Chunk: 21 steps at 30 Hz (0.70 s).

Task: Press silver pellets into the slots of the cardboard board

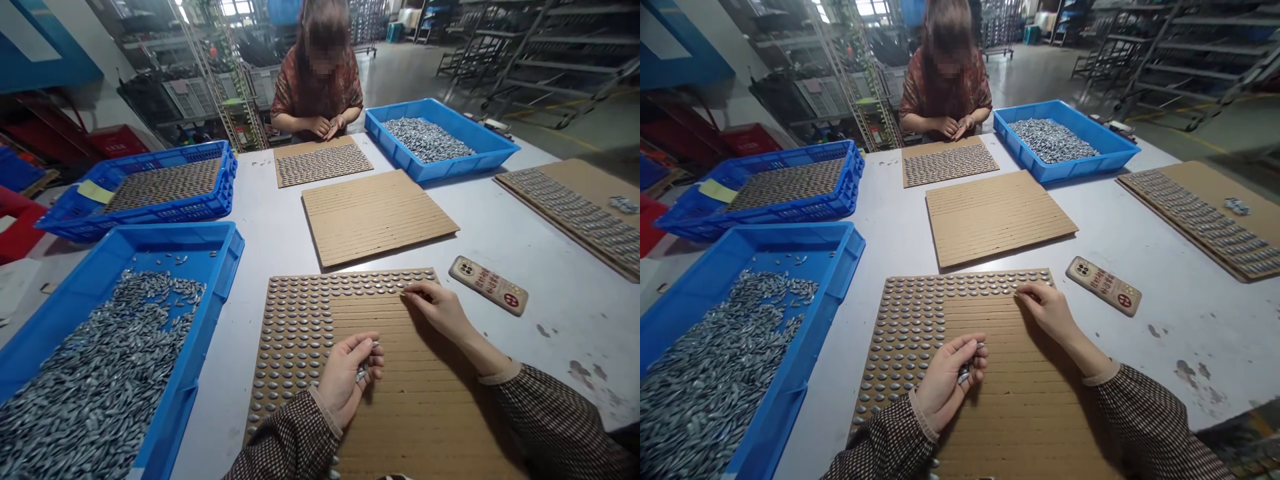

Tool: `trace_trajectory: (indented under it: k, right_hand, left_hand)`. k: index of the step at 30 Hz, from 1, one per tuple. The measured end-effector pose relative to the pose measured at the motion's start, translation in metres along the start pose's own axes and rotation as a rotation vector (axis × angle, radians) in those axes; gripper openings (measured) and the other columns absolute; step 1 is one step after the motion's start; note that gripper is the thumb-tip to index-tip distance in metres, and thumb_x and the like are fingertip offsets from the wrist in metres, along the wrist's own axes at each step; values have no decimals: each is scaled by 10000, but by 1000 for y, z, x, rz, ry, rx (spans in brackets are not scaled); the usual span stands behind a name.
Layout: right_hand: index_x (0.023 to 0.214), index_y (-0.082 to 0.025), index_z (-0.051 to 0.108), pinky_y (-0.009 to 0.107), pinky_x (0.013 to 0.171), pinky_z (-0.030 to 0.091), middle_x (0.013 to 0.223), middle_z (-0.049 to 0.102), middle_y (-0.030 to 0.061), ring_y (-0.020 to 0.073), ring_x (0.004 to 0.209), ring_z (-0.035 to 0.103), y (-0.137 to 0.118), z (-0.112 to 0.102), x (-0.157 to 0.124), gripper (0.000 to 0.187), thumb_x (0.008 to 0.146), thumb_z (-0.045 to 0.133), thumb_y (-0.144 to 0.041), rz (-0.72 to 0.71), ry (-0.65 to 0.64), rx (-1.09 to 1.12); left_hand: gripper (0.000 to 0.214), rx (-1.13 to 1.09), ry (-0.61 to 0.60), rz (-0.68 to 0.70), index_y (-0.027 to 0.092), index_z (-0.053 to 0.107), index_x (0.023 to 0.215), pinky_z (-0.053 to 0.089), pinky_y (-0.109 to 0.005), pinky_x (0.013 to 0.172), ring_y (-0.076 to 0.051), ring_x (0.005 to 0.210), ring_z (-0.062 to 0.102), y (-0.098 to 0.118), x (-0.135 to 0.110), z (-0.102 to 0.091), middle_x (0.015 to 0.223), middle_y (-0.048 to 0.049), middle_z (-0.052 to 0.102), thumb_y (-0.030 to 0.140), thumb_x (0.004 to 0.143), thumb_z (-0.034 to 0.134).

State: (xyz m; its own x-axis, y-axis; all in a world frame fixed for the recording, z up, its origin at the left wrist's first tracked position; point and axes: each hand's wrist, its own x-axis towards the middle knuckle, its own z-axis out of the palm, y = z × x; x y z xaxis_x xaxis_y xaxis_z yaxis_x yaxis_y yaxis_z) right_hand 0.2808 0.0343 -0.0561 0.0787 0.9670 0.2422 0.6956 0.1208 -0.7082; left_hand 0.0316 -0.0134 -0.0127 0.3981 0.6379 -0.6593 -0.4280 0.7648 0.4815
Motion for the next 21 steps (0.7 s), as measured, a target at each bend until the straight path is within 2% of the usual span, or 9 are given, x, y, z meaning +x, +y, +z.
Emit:
trace_trajectory:
  k: [3, 7, 15, 18, 21]
  right_hand:
    - [871, -210, 682, 350, 756, 509, 879, 697, 50, 198, 811, 639, 4, 4, 5, 200, 873, 540, -349, -39, -13, -34]
    - [875, -216, 677, 349, 741, 504, 863, 676, 51, 199, 804, 624, 3, 4, 7, 204, 896, 510, -333, -92, -45, -88]
    - [869, -220, 675, 361, 742, 494, 882, 630, 69, 219, 822, 594, 8, 4, 8, 235, 913, 473, -331, -156, -71, -186]
    - [902, -220, 668, 370, 753, 500, 899, 632, 74, 221, 836, 600, 3, 3, 8, 237, 919, 463, -337, -163, -62, -179]
    - [955, -216, 656, 370, 754, 513, 938, 641, 82, 219, 848, 611, -12, -1, -1, 231, 919, 469, -348, -164, -45, -154]
  left_hand:
    - [291, -6, -11, -10, 104, 629, 987, 510, -212, 644, -114, 694, 637, 1, -1, 2, 858, -99, 679, 198, 731, 732]
    - [290, -1, 5, -8, 117, 608, 961, 526, -230, 684, -122, 702, 651, 1, -1, 2, 870, -101, 688, 171, 711, 747]
    - [243, 11, -4, -9, 109, 626, 933, 504, -191, 588, -91, 602, 616, 0, 0, 2, 757, -61, 668, 199, 733, 730]
    - [228, -2, -2, 1, 94, 644, 938, 527, -209, 633, -108, 658, 635, 1, -1, 3, 800, -86, 678, 187, 743, 717]
    - [204, -7, 12, 18, 105, 633, 908, 542, -236, 695, -130, 723, 656, 2, -2, 5, 850, -107, 690, 169, 736, 722]
